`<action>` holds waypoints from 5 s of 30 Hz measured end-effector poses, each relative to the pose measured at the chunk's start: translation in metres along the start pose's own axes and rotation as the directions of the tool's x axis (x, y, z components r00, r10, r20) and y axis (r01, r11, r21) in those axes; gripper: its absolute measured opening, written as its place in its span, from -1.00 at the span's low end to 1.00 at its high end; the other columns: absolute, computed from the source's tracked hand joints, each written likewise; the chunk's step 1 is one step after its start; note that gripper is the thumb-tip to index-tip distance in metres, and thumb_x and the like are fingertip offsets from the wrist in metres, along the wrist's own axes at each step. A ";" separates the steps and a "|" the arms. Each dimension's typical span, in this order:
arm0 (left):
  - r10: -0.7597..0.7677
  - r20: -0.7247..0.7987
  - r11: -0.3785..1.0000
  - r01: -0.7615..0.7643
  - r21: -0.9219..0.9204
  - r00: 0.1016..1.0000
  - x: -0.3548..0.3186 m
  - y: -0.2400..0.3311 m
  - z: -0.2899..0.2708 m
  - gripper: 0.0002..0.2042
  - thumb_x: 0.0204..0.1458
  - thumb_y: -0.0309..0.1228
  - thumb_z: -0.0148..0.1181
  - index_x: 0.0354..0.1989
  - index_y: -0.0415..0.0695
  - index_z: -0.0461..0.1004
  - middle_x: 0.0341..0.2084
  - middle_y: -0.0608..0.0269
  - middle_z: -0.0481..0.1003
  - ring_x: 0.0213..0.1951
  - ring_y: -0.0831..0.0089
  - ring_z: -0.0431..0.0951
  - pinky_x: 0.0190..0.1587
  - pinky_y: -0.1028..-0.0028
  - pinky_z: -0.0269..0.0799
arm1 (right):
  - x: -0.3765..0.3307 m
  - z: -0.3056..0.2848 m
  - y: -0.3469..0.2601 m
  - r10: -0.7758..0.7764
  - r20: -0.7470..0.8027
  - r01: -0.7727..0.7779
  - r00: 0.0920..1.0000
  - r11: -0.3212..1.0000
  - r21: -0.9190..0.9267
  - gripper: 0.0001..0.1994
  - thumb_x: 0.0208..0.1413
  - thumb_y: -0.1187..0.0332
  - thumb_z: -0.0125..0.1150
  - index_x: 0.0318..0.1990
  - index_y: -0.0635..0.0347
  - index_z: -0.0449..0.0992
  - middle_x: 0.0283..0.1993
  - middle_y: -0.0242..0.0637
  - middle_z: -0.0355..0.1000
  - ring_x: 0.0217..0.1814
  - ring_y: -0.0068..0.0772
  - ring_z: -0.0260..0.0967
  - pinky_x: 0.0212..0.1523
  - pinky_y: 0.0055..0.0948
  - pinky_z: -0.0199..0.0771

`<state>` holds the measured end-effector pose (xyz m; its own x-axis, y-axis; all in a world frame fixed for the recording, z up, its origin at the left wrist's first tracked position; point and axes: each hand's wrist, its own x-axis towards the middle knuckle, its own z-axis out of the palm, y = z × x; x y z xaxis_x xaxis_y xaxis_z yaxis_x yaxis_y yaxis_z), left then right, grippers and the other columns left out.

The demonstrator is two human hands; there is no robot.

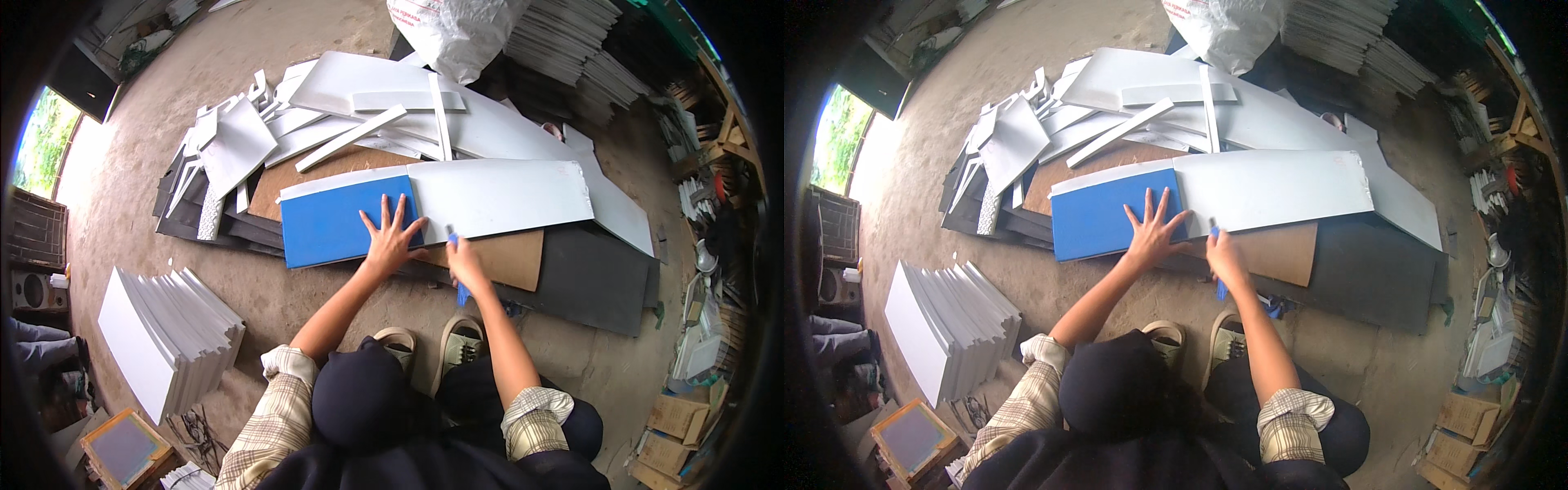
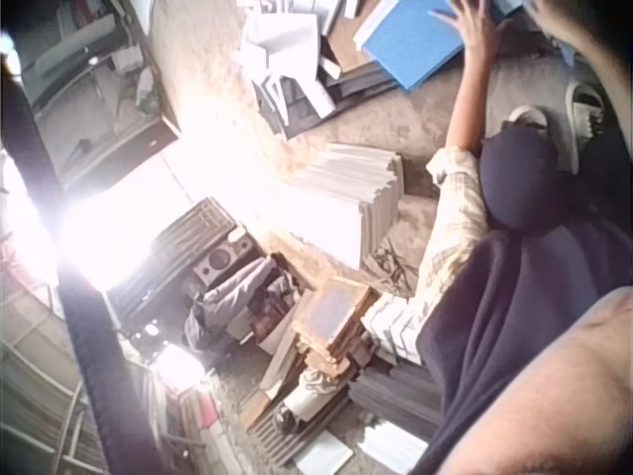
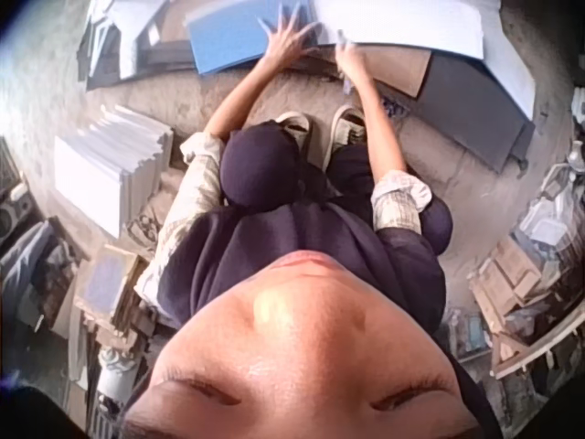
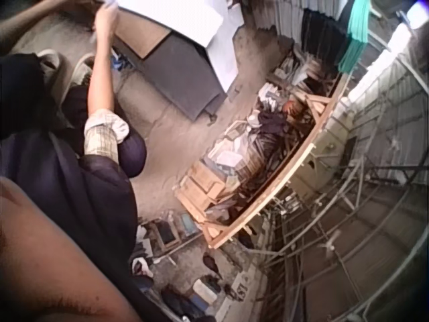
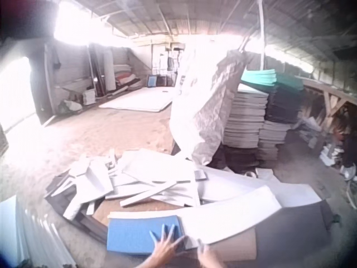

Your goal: The person sits on the floor and uses a blue utility knife to cut white foam sheets. They place a blue template on the white foam, trace the edges with the knife, and then remove the excess foam. The person repeats this process for multiple sheets, stacking the cut pieces.

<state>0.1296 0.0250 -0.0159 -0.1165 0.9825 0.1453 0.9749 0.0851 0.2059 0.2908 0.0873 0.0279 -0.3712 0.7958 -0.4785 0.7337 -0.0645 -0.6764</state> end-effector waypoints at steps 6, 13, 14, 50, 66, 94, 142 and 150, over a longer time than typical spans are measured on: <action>0.135 -0.038 0.990 -0.134 0.040 0.990 0.001 -0.029 -0.002 -0.57 -0.15 -0.05 0.14 -0.06 0.16 0.30 0.24 0.11 -0.07 0.26 -0.04 -0.15 -0.01 -0.44 -0.20 | 0.045 0.009 -0.018 -0.105 -0.028 0.108 0.994 0.975 0.192 -0.77 0.15 0.24 -0.13 -0.36 0.25 0.27 -0.76 -0.32 0.23 -0.81 -0.49 0.22 -0.78 -0.46 0.25; -0.004 0.101 0.992 -0.009 0.125 0.995 0.011 -0.140 -0.048 -0.59 -0.13 -0.41 0.15 -0.04 0.00 0.24 0.26 0.18 -0.11 0.29 0.15 -0.17 0.14 -0.24 -0.12 | 0.066 0.011 -0.010 -0.071 0.002 0.066 0.997 0.933 0.353 -0.80 0.12 0.30 -0.09 -0.33 0.30 0.25 -0.74 -0.26 0.26 -0.82 -0.42 0.24 -0.79 -0.42 0.24; -0.062 0.079 0.989 0.050 0.139 0.995 0.013 -0.153 -0.052 -0.59 -0.15 -0.43 0.14 -0.05 -0.03 0.25 0.25 0.17 -0.07 0.28 0.15 -0.15 0.13 -0.23 -0.10 | 0.067 0.009 -0.012 -0.045 0.034 0.029 0.998 0.922 0.385 -0.82 0.12 0.32 -0.08 -0.32 0.28 0.24 -0.75 -0.32 0.23 -0.84 -0.50 0.19 -0.81 -0.47 0.20; 0.050 -0.237 0.912 -0.141 -0.385 0.970 0.098 0.009 -0.120 -0.74 -0.08 -0.30 0.13 -0.24 -0.07 0.27 -0.34 0.23 0.44 -0.17 0.28 0.39 -0.07 0.19 -0.06 | -0.039 -0.101 -0.033 -0.349 -0.176 0.357 0.921 0.570 0.740 -0.50 -0.07 0.53 -0.07 0.11 0.29 0.08 -0.31 -0.33 0.19 -0.40 -0.50 0.28 -0.30 -0.48 0.37; 0.189 -0.408 0.956 -0.262 -0.132 0.893 0.057 0.051 -0.094 -0.74 -0.11 -0.41 0.13 -0.26 -0.13 0.22 -0.46 0.29 0.41 -0.23 0.34 0.38 -0.11 0.18 -0.01 | -0.085 -0.040 -0.028 -0.482 -0.534 0.363 0.695 0.876 -0.319 -0.75 0.19 0.28 -0.20 -0.24 0.35 0.21 -0.48 0.06 0.40 -0.40 0.07 0.40 -0.44 -0.19 0.43; 0.102 -0.408 0.959 -0.199 -0.203 0.907 0.053 0.065 -0.082 -0.84 -0.06 -0.38 0.06 -0.33 -0.09 0.27 -0.46 0.28 0.36 -0.26 0.30 0.35 -0.19 0.22 0.03 | -0.061 -0.033 -0.024 -0.395 -0.380 0.141 0.837 0.825 -0.548 -0.93 0.09 0.47 -0.17 -0.32 0.27 0.22 -0.53 -0.01 0.44 -0.43 -0.10 0.48 -0.53 -0.31 0.53; -0.046 -0.398 0.851 -0.173 -0.496 0.916 0.010 0.023 -0.088 -0.72 -0.15 -0.43 0.23 -0.24 -0.19 0.36 -0.30 0.15 0.37 -0.17 0.16 0.34 -0.09 0.28 0.25 | -0.039 -0.049 0.087 -0.130 -0.410 0.200 0.903 0.971 0.133 -0.67 0.00 0.13 0.15 -0.42 0.25 0.31 -0.59 -0.29 0.34 -0.64 -0.48 0.36 -0.62 -0.49 0.36; -0.745 -0.377 0.612 0.338 -0.715 0.551 -0.115 -0.085 -0.060 -0.80 -0.02 -0.43 0.10 -0.22 -0.21 0.39 -0.30 0.15 0.35 -0.21 0.31 0.36 -0.14 0.42 0.27 | -0.021 0.074 0.077 0.022 -0.493 0.204 0.870 0.894 0.400 -0.68 -0.07 0.41 0.19 -0.20 0.37 0.25 -0.24 -0.16 0.33 -0.24 -0.29 0.33 -0.20 -0.35 0.32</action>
<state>0.0491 -0.1055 0.0077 -0.8618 0.4151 0.2914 0.4213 0.2660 0.8671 0.3131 0.0210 -0.0555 -0.0257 0.9876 -0.1550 0.3524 -0.1361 -0.9259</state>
